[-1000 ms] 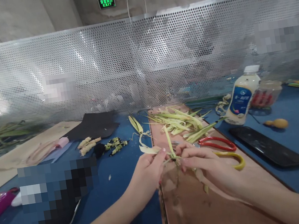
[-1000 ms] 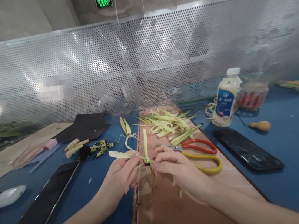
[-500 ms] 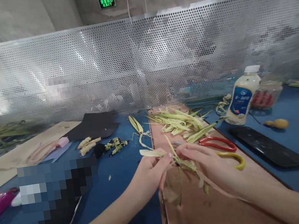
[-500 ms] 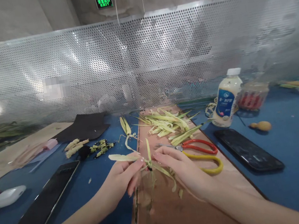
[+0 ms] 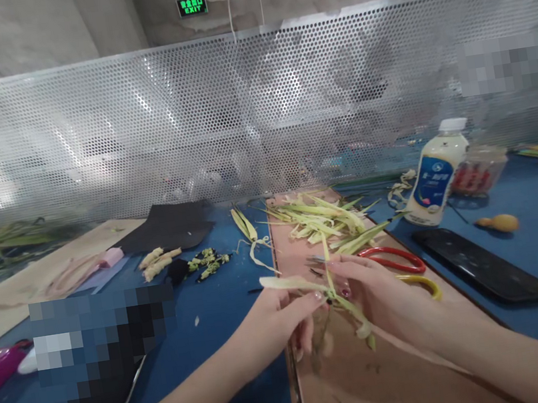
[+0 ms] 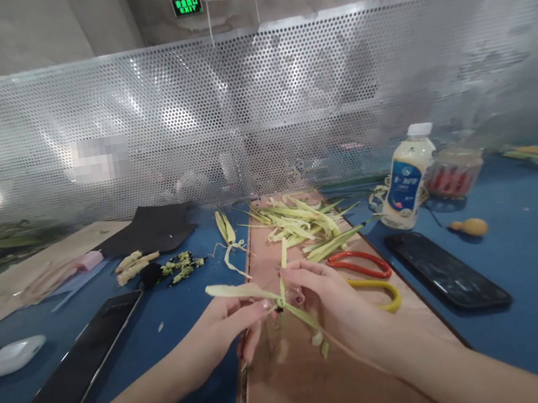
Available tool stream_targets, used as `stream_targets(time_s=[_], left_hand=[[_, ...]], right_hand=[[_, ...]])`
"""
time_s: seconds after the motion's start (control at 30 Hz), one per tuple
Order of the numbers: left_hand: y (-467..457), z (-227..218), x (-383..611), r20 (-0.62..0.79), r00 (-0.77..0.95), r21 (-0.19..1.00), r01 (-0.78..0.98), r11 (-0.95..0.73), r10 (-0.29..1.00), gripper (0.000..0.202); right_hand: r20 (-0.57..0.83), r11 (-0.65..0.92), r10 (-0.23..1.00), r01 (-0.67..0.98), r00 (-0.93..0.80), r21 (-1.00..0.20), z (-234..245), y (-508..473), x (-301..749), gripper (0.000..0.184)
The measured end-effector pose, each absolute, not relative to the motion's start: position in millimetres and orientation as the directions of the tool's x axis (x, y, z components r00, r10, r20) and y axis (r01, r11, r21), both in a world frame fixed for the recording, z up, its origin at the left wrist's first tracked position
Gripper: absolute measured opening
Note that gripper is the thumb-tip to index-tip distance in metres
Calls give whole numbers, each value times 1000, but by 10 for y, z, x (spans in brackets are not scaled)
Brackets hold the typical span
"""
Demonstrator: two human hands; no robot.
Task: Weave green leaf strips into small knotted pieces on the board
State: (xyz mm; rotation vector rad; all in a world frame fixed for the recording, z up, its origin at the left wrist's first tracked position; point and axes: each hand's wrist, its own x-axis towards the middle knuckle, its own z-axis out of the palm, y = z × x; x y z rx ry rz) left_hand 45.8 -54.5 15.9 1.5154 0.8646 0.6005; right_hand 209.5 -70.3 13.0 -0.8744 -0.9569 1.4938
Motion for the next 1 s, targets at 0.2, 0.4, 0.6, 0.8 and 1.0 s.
stream_targets(time_s=[0.2,0.4,0.6,0.8,1.0], left_hand=[[-507,145,464,-183,611,980,49,194,770,16],[-489,139,450,-130,581,950,-158,268,804,18],[-445,84,433,-124,555,936,-209,282,823,24],[-455,97,442,-143,470,954,-169,247,871,23],[-449,65,456,-79,445,974,-158,164,892,21]], right_hand=[[-45,-85,994,-459,-98,-884,15,-614,2147,14],[-1,24,998,-416,62,-909,110,-644,2123,8],[163,205,973,-290,163,-935,158,-721,2090,15],[221,263,957,-239,187,-935,102,-704,2110,17],[168,175,984,-312,50,-934,63,-751,2096,16]])
